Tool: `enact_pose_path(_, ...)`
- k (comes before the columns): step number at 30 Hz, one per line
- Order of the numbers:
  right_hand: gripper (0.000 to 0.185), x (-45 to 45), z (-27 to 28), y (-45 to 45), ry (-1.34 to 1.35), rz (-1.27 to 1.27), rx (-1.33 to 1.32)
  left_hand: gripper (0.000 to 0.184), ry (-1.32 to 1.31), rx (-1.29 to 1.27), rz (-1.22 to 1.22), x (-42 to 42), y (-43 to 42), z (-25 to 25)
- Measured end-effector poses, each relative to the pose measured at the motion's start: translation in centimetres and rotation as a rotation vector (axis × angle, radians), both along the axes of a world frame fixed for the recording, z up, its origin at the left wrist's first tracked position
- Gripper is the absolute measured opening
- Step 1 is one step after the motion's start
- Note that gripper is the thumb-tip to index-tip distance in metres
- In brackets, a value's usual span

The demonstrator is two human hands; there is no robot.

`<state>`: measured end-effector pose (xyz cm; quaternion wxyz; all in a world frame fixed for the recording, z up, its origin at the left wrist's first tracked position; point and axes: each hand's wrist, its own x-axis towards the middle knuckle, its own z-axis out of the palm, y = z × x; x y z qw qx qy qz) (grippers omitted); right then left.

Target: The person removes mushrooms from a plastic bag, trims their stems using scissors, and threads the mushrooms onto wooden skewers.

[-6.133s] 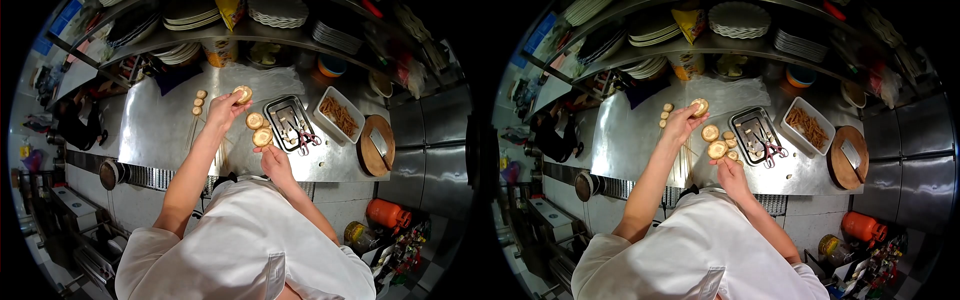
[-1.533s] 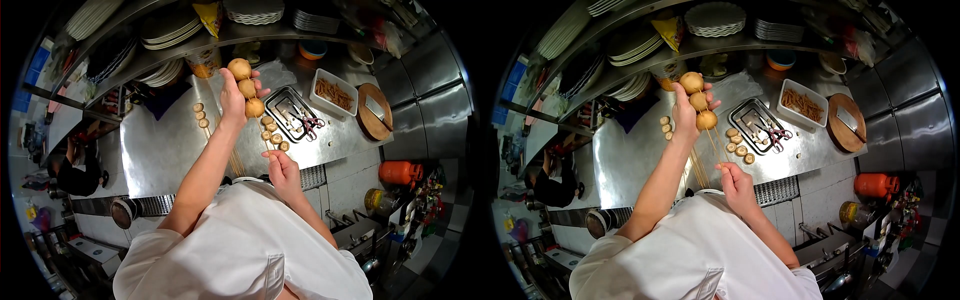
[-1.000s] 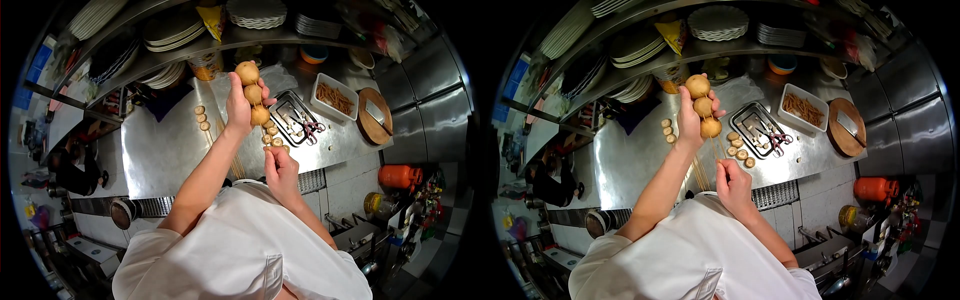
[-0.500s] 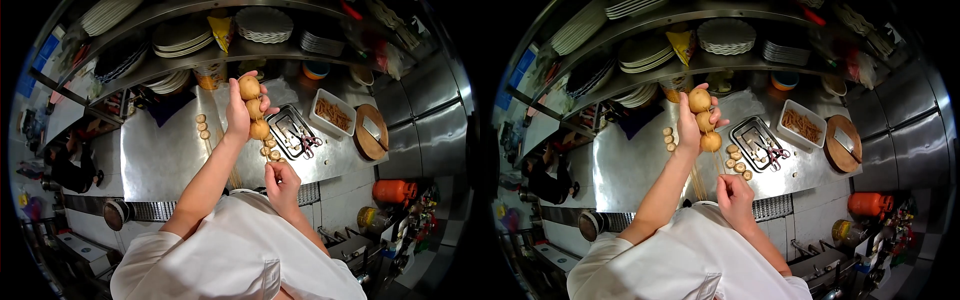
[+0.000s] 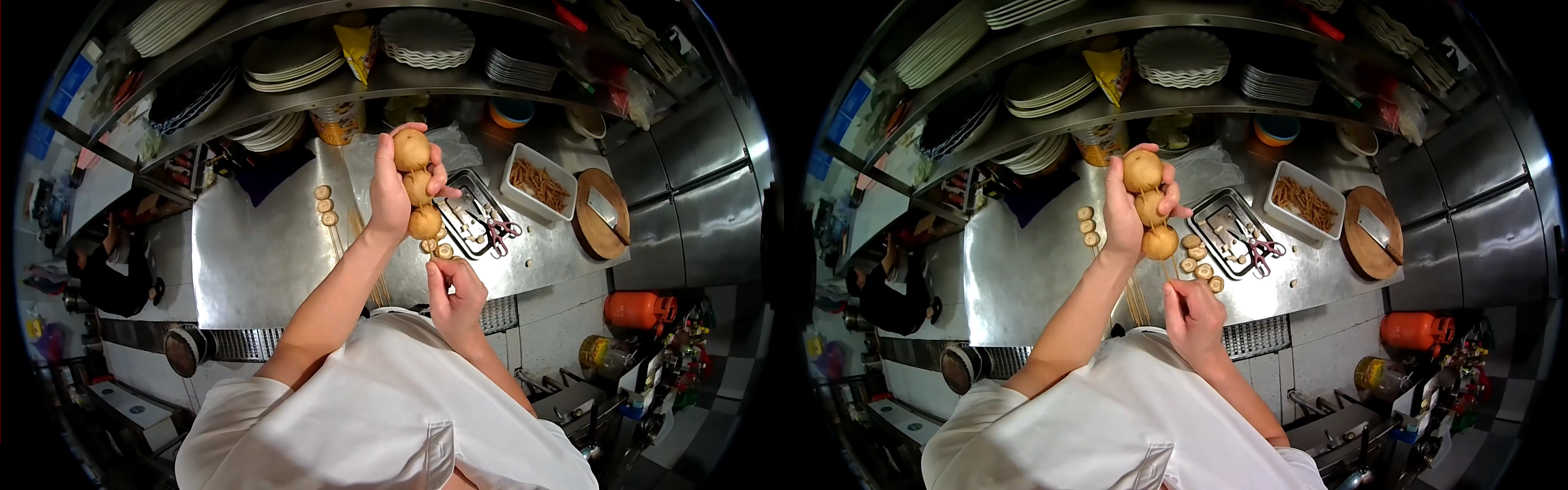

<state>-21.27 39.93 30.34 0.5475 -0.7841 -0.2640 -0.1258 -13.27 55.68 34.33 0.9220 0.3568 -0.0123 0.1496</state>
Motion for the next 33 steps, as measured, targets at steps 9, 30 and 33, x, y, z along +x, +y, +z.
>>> enact_pose_path(9,0.004,0.3,0.5,1.3,0.097,0.069,-0.051,0.053,0.014,-0.019,-0.021,-0.2,0.3,-0.7)
enact_pose_path(30,0.024,3.6,-11.5,7.0,0.478,0.207,-0.179,0.063,0.859,0.563,0.563,-4.0,19.6,-20.2)
enact_pose_path(33,0.018,3.0,-18.7,6.1,0.602,0.170,-0.329,0.068,1.105,1.237,0.527,-6.8,23.9,-29.6)
